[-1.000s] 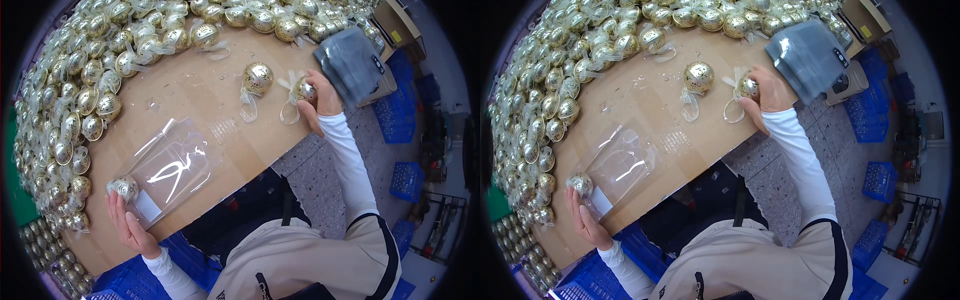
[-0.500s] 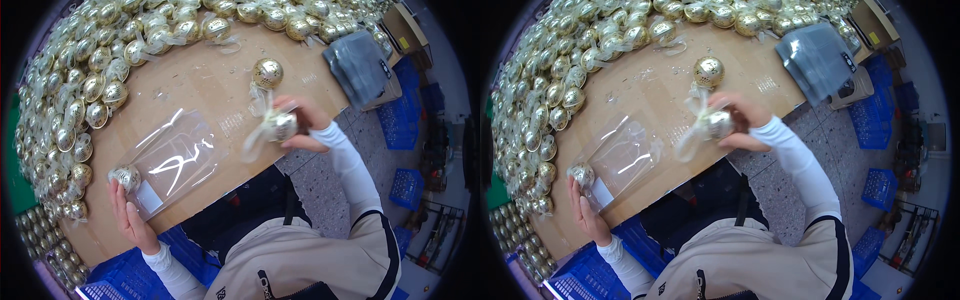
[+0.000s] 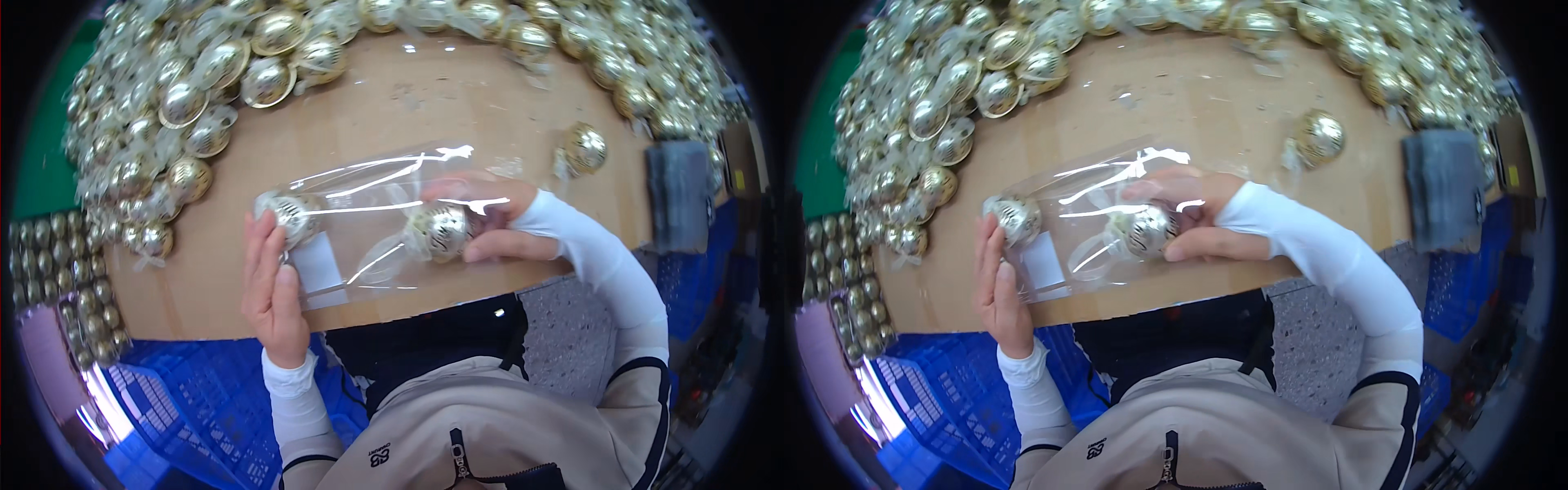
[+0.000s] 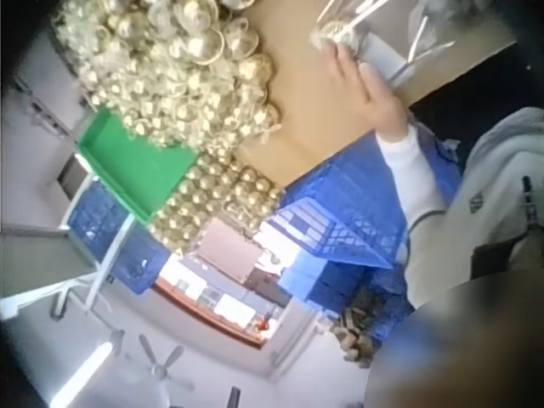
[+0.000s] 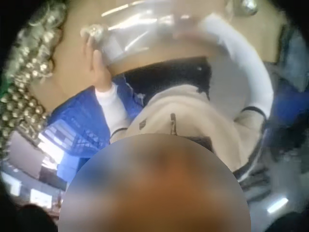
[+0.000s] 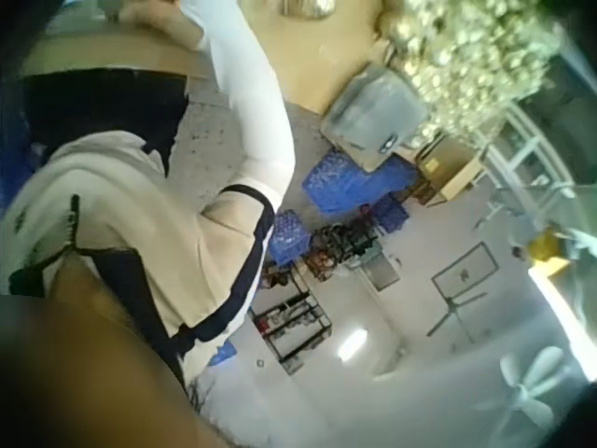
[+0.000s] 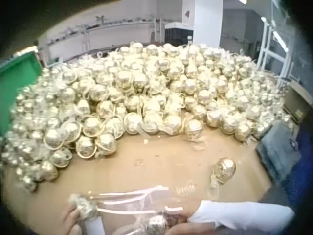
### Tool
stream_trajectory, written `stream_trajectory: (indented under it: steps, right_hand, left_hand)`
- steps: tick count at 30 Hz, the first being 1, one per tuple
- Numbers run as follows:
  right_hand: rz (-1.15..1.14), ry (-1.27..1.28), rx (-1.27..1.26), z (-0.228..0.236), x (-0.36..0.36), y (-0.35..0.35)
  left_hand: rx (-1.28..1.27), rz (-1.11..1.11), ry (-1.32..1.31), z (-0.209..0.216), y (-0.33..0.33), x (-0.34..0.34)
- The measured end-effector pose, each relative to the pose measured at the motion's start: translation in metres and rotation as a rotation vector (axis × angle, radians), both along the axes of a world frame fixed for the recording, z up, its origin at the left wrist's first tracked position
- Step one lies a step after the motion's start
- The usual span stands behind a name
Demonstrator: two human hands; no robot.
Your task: Manually packing gold Christmas ornaments into clear plastic bags and then into cardboard boxes.
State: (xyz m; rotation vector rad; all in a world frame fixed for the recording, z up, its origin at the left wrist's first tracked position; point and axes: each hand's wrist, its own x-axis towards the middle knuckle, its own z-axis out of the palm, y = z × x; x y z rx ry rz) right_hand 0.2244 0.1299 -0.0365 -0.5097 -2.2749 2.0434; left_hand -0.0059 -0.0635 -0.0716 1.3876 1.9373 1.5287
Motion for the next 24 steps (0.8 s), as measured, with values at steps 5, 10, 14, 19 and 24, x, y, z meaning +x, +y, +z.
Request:
stream_trajectory:
  steps: [5,10,14,19,24]
  right_hand:
    - [0.218,0.007,0.033,-0.007,-0.027,0.010]
    - [0.238,0.141,0.053,-0.020,-0.080,-0.026]
    - [0.103,0.182,-0.072,-0.035,-0.085,-0.048]
    - [0.017,0.114,-0.224,-0.036,-0.092,-0.058]
    - [0.086,-0.216,-0.321,-0.001,-0.038,-0.018]
  left_hand:
    - [-0.018,-0.036,-0.036,0.006,0.000,0.002]
    - [-0.110,-0.158,-0.165,0.025,-0.002,0.001]
    - [-0.083,-0.213,-0.129,0.010,-0.002,-0.004]
    - [-0.083,-0.179,-0.029,0.008,0.001,0.006]
    - [-0.054,-0.056,0.017,0.007,0.000,0.017]
